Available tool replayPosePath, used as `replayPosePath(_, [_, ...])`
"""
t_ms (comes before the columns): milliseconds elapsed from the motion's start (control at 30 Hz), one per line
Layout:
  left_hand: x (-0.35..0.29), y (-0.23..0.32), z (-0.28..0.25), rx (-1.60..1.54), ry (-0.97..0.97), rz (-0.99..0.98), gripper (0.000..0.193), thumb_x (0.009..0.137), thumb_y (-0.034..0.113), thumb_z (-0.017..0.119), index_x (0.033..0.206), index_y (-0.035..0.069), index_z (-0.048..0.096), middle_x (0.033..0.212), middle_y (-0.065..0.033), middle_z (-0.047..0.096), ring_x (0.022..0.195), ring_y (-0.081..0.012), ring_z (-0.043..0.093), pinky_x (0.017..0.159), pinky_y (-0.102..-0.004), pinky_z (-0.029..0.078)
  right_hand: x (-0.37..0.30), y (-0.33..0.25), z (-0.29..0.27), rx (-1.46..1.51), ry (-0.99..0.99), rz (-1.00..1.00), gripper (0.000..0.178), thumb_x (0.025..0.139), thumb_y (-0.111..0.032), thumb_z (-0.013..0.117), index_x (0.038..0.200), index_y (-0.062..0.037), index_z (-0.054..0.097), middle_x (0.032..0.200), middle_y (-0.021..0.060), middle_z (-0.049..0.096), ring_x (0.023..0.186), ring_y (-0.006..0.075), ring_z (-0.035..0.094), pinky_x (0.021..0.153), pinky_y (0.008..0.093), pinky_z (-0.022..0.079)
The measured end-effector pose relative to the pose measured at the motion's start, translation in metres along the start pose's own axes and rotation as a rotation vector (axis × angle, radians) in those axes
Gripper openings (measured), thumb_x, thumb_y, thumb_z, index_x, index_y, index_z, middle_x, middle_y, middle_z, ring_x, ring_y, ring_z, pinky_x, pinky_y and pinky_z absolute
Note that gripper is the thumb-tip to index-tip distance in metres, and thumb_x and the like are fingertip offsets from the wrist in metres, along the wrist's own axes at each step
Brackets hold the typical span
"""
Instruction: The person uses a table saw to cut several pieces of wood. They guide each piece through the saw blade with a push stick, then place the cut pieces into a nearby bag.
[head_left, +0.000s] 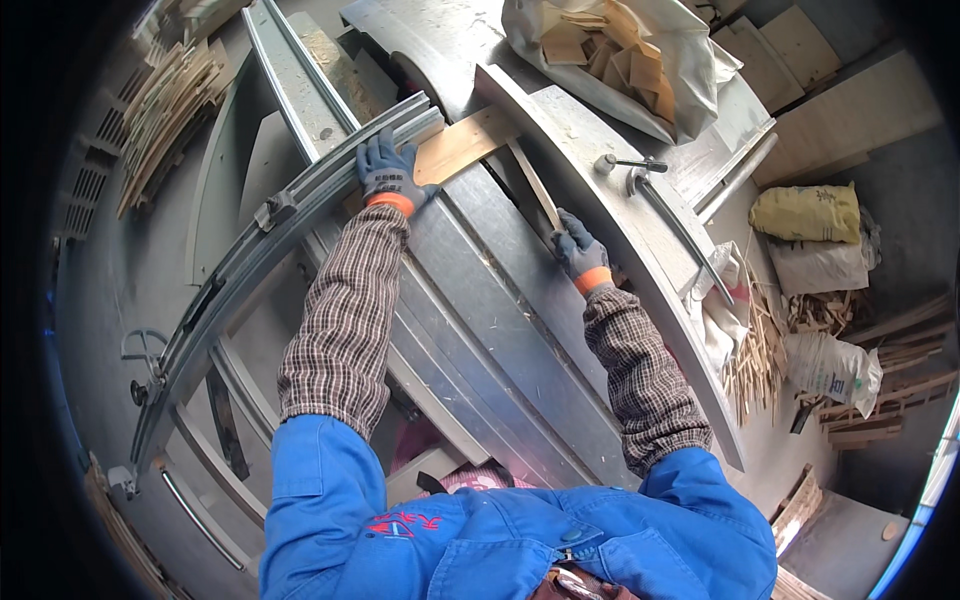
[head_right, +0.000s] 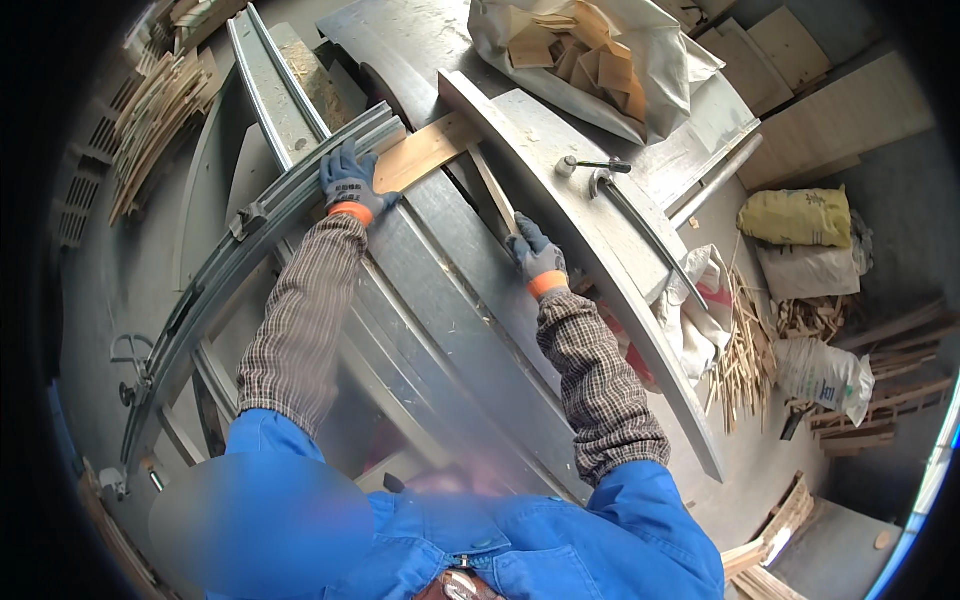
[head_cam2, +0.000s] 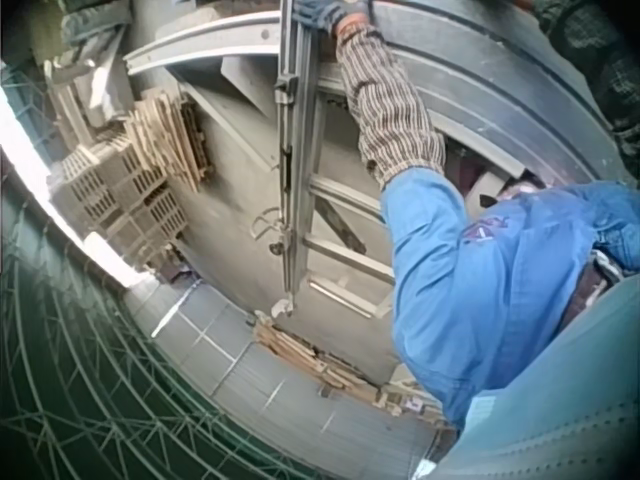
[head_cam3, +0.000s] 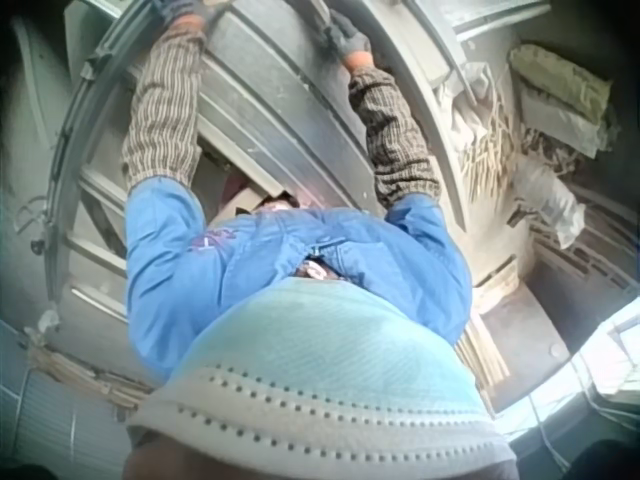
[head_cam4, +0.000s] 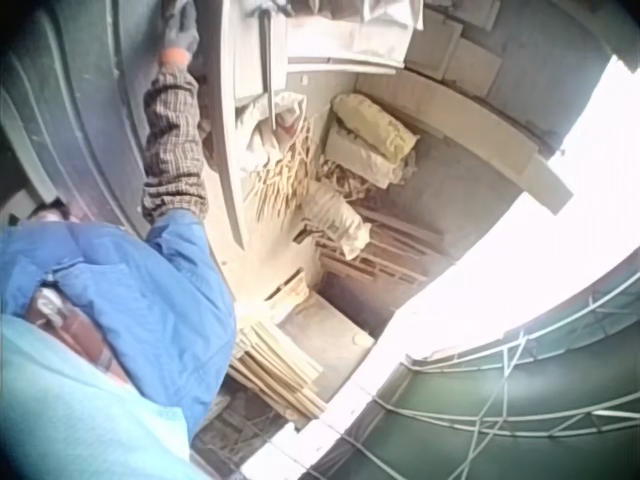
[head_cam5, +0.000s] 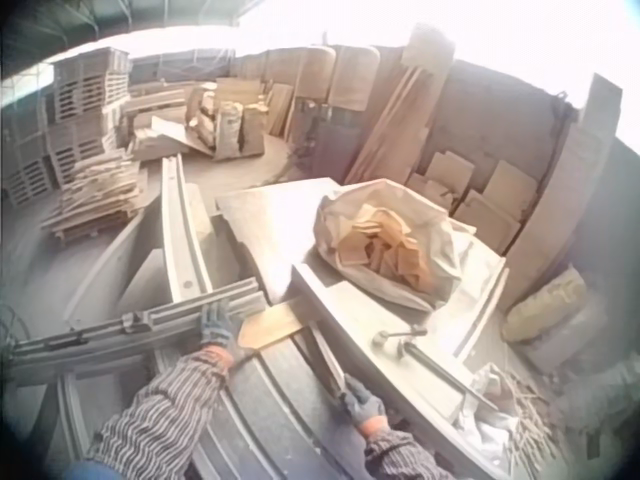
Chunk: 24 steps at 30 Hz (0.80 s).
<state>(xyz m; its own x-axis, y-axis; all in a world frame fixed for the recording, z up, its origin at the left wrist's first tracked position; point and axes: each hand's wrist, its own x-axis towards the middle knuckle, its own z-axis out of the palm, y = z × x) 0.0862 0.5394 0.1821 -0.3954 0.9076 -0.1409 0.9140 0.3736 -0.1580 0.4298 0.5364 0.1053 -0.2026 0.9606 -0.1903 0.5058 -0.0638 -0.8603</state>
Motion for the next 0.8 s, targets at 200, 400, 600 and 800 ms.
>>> replayPosePath(200, [0.004, -0.003, 0.011, 0.013, 0.021, -0.007, 0.096, 0.073, 0.077, 0.066, 0.15, 0.024, 0.047, 0.161, -0.0109, 0.018, 0.151, -0.028, 0.011, 0.123, -0.0507, 0.005, -0.001, -0.002, 0.002, 0.021, 0.003, -0.04, 0.045, 0.094, -0.024, 0.065, 0.139, -0.0182, 0.06, 0.111, 0.0182, 0.073, 0.102, 0.0239, 0.07, 0.092, 0.0338, 0.052])
replayPosePath(400, [-0.003, 0.003, 0.002, 0.033, 0.021, -0.01, 0.093, 0.076, 0.076, 0.064, 0.151, 0.024, 0.046, 0.162, -0.0108, 0.017, 0.152, -0.0284, 0.011, 0.123, -0.05, 0.005, -0.006, 0.0, -0.003, -0.036, 0.047, -0.118, 0.045, 0.094, -0.022, 0.065, 0.138, -0.0128, 0.06, 0.117, 0.0176, 0.072, 0.107, 0.0247, 0.069, 0.094, 0.0342, 0.052])
replayPosePath(600, [-0.009, 0.005, -0.003, 0.064, 0.002, -0.016, 0.091, 0.078, 0.076, 0.061, 0.152, 0.027, 0.044, 0.163, -0.0106, 0.017, 0.152, -0.0287, 0.013, 0.123, -0.0501, 0.004, -0.014, -0.015, -0.003, 0.095, -0.038, 0.08, 0.045, 0.095, -0.019, 0.059, 0.139, -0.0131, 0.06, 0.107, 0.0129, 0.075, 0.099, 0.0208, 0.072, 0.092, 0.0325, 0.053])
replayPosePath(800, [0.01, -0.008, 0.003, 0.038, 0.013, -0.012, 0.096, 0.074, 0.079, 0.063, 0.151, 0.024, 0.046, 0.162, -0.0107, 0.019, 0.151, -0.0286, 0.013, 0.123, -0.0511, 0.005, 0.0, -0.025, 0.011, 0.061, -0.026, 0.079, 0.045, 0.095, -0.019, 0.058, 0.14, -0.0149, 0.059, 0.103, 0.0132, 0.076, 0.096, 0.02, 0.073, 0.089, 0.0322, 0.053])
